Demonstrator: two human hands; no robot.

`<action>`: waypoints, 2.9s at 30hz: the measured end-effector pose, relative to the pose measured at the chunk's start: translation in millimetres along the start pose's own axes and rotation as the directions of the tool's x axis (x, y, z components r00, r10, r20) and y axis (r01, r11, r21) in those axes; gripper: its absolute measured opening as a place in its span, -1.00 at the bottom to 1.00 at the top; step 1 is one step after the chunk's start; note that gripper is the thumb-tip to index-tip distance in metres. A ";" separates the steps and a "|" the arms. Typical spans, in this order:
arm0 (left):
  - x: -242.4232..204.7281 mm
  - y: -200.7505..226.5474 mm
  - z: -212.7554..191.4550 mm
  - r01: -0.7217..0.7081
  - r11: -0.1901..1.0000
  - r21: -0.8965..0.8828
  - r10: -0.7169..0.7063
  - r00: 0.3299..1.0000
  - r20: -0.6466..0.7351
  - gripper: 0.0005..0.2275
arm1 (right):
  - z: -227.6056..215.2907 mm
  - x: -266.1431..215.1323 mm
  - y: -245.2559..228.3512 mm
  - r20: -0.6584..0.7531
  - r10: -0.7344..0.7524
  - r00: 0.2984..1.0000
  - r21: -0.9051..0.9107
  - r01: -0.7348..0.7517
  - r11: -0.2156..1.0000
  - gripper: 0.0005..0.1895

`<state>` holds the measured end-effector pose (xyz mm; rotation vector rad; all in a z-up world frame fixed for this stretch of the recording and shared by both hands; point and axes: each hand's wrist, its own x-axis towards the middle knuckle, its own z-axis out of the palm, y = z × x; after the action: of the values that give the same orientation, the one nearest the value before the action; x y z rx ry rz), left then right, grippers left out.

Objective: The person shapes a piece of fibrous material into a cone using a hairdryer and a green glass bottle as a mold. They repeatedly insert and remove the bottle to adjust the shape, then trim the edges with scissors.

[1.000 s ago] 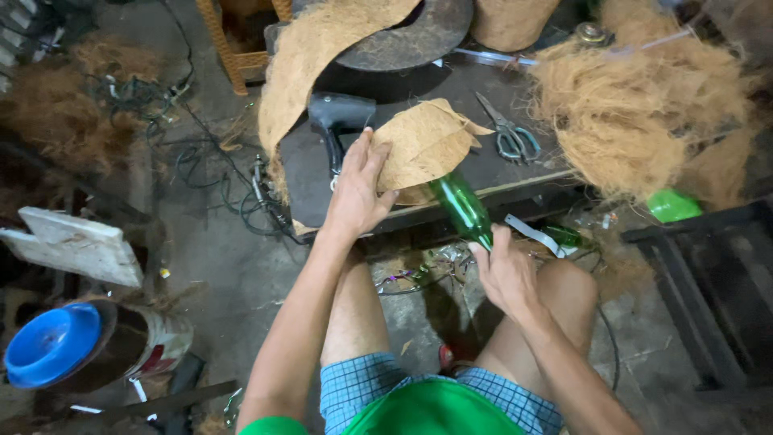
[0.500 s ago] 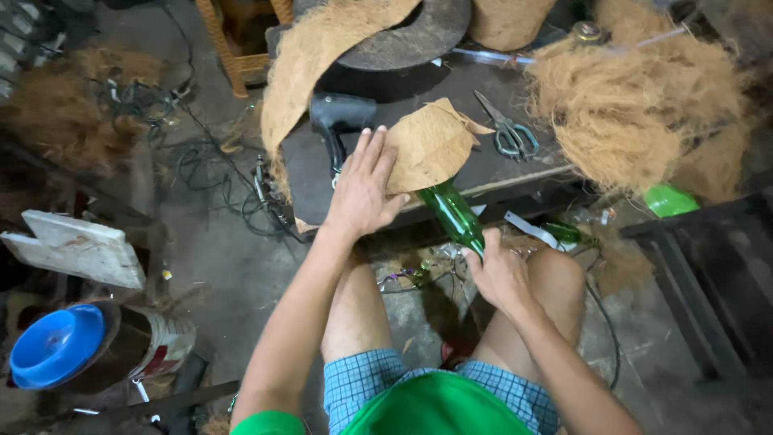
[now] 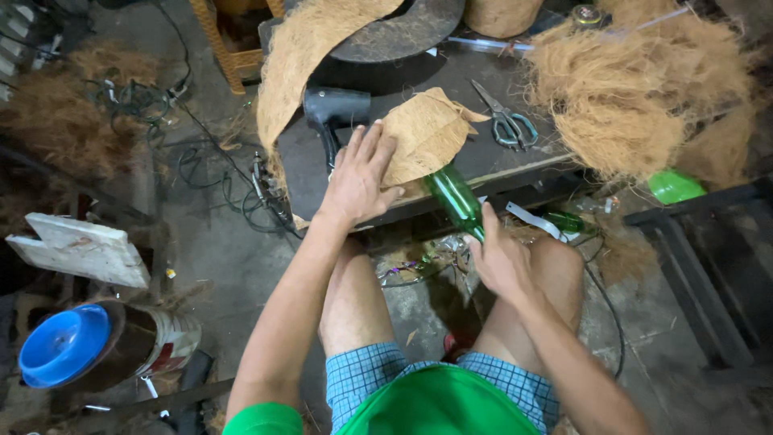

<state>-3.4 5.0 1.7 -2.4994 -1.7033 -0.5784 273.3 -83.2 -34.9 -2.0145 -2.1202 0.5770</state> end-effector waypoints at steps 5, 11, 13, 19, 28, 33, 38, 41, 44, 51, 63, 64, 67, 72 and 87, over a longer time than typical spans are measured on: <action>3.6 3.6 -9.8 0.019 1.000 0.016 -0.019 1.000 -0.018 -0.26 | -15.1 12.0 6.0 -0.060 -0.030 0.998 0.028 0.032 0.999 -0.32; 11.8 13.4 -29.1 -0.004 1.000 -0.025 0.003 1.000 -0.031 -0.33 | -16.1 15.4 17.0 -0.149 -0.081 0.986 0.054 0.090 0.994 -0.34; 13.5 15.4 -26.7 -0.004 1.000 -0.031 0.004 1.000 -0.027 -0.33 | -15.4 14.5 16.6 -0.148 -0.096 0.984 0.011 0.099 0.995 -0.35; 19.9 17.6 -18.4 -0.032 0.999 -0.032 0.030 0.999 -0.040 -0.32 | -32.1 6.1 1.1 -0.117 -0.042 0.992 0.064 0.050 0.997 -0.30; 19.1 9.3 -10.3 0.010 0.995 -0.102 -0.015 0.999 -0.045 -0.30 | -25.5 -2.4 -7.9 -0.033 -0.029 0.999 0.031 0.030 0.999 -0.33; 10.6 6.6 -4.7 -0.004 0.980 -0.199 -0.024 0.990 -0.137 -0.29 | -12.1 -4.7 -17.6 -0.008 -0.026 1.000 0.064 0.026 0.998 -0.34; 1.4 -3.5 10.3 -0.065 0.965 -0.254 -0.003 0.966 -0.258 -0.28 | -4.3 -7.0 -19.4 -0.037 -0.048 0.998 0.082 0.051 0.995 -0.33; -4.7 -8.4 19.9 -0.093 0.955 -0.281 0.003 0.952 -0.306 -0.26 | -0.7 -0.1 -14.0 -0.006 -0.049 0.999 0.059 0.049 0.997 -0.33; -1.1 -13.1 20.9 -0.121 0.952 -0.282 0.010 0.930 -0.366 -0.24 | -22.1 6.6 -28.5 -0.087 -0.057 0.995 0.172 0.072 0.982 -0.36; 8.2 -10.8 42.7 -0.165 0.934 -0.318 -0.027 0.854 -0.520 -0.27 | -29.3 15.1 -23.2 -0.252 -0.072 0.965 0.174 0.118 0.978 -0.34; -9.8 -14.6 56.4 -0.150 0.929 -0.338 -0.059 0.843 -0.535 -0.25 | -9.6 15.4 -0.3 -0.118 -0.123 0.985 0.036 0.128 0.991 -0.34; -12.3 -14.9 58.3 -0.149 0.928 -0.342 -0.060 0.845 -0.531 -0.25 | -4.8 9.4 -6.2 -0.114 -0.119 0.986 0.037 0.124 0.992 -0.34; -7.2 -13.5 58.1 -0.135 0.934 -0.331 -0.069 0.840 -0.538 -0.26 | -5.6 4.6 -16.8 -0.175 -0.105 0.979 0.130 0.129 0.983 -0.32; -7.1 -13.3 58.0 -0.137 0.929 -0.344 -0.076 0.839 -0.539 -0.22 | -0.4 -1.3 -21.3 -0.142 -0.082 0.986 0.105 0.097 0.990 -0.28; 11.1 -25.3 27.8 0.218 0.832 -0.510 -0.359 0.913 -0.196 -0.57 | -31.5 -11.1 -45.2 -0.031 -0.072 0.997 0.251 0.078 0.965 -0.33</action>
<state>-15.4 31.7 -24.3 -2.2632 -2.0308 -1.4815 244.1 -89.7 12.7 -1.7875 -1.9855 0.7659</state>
